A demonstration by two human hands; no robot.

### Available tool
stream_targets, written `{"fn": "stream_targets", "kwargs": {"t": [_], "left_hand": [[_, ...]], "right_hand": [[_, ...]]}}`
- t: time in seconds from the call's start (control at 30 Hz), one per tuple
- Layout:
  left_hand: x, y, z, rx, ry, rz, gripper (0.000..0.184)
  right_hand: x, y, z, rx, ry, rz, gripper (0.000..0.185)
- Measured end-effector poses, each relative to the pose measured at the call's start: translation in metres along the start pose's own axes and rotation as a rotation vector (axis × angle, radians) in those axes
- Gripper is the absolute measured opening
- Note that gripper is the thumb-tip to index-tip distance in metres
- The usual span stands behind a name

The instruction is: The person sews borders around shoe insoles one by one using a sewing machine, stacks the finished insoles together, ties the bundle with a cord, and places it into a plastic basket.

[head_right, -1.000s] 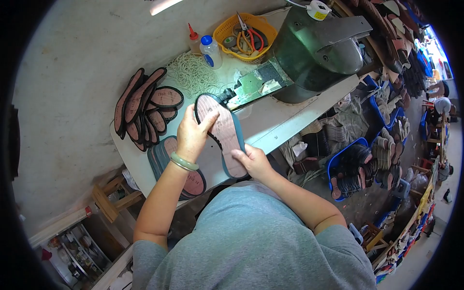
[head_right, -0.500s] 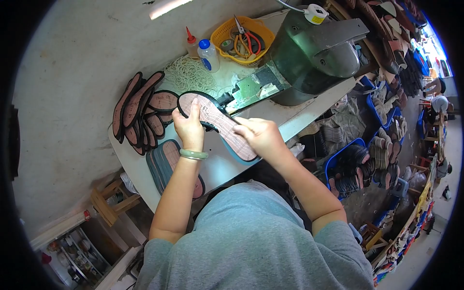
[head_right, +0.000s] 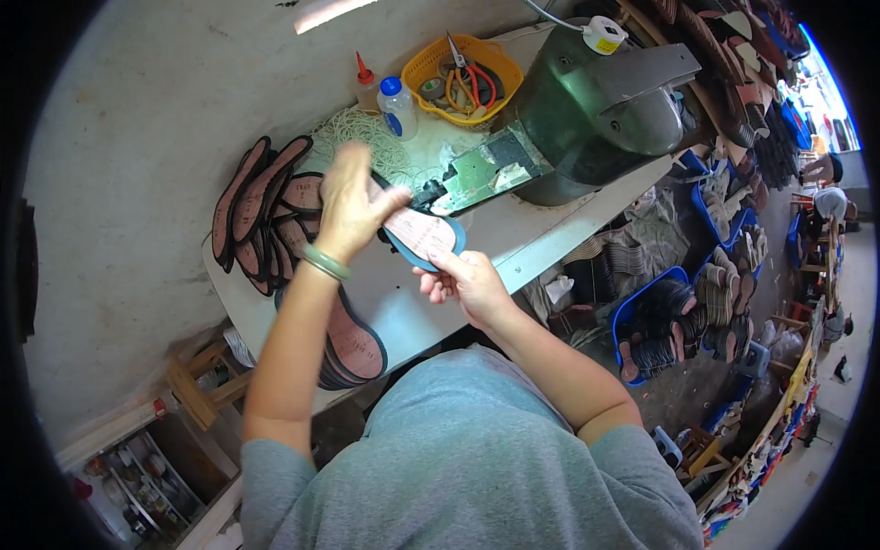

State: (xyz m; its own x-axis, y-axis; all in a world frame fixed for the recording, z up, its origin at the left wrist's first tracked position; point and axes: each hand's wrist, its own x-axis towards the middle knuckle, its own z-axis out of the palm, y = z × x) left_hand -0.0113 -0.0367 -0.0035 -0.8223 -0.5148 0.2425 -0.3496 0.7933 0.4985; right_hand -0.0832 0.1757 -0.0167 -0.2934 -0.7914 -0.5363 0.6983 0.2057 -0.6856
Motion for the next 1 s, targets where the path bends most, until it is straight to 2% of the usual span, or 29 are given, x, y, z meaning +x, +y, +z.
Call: {"fn": "stream_targets", "kwargs": {"t": [0.1,0.13,0.23,0.37,0.5,0.53,0.67,0.77,0.8,0.9,0.97,1.0], "left_hand": [[0.019,-0.01,-0.016,-0.111,-0.503,0.25,0.047],[0.023,-0.016,-0.013,-0.133,-0.469,0.322,0.033],[0.029,-0.017,-0.022,-0.048,-0.482,0.343,0.032],[0.02,-0.018,-0.027,-0.011,-0.539,0.2,0.033],[-0.006,-0.012,-0.023,-0.123,-0.404,0.123,0.031],[-0.011,-0.008,-0.023,-0.092,-0.394,0.097,0.034],[-0.022,0.029,-0.038,-0.229,-0.476,-0.287,0.041],[-0.033,0.028,-0.027,-0.23,-0.441,-0.382,0.044],[-0.041,0.018,-0.013,-0.24,-0.342,-0.319,0.046],[-0.043,0.031,-0.013,-0.272,-0.385,-0.418,0.05],[-0.045,0.04,-0.012,-0.272,-0.347,-0.458,0.051],[-0.046,0.041,-0.005,-0.259,-0.326,-0.471,0.053]], "right_hand": [[0.015,-0.001,0.005,-0.03,-0.05,-0.023,0.034],[0.021,-0.001,0.007,-0.043,-0.053,-0.014,0.034],[0.033,-0.001,0.007,-0.07,-0.062,-0.014,0.034],[0.044,-0.002,0.004,-0.121,-0.044,-0.035,0.033],[0.043,-0.015,-0.004,-0.19,-0.07,-0.034,0.033],[0.044,-0.017,-0.006,-0.224,-0.058,-0.031,0.033],[0.042,-0.024,-0.009,-0.317,-0.053,-0.047,0.034],[0.031,-0.012,-0.011,-0.422,-0.07,-0.162,0.034],[0.023,-0.008,-0.01,-0.443,-0.099,-0.147,0.034],[-0.015,0.017,-0.01,-0.409,-0.222,-0.071,0.032],[-0.044,0.029,-0.008,-0.439,-0.197,-0.236,0.036],[-0.061,0.009,-0.008,-0.466,-0.186,-0.02,0.047]]}}
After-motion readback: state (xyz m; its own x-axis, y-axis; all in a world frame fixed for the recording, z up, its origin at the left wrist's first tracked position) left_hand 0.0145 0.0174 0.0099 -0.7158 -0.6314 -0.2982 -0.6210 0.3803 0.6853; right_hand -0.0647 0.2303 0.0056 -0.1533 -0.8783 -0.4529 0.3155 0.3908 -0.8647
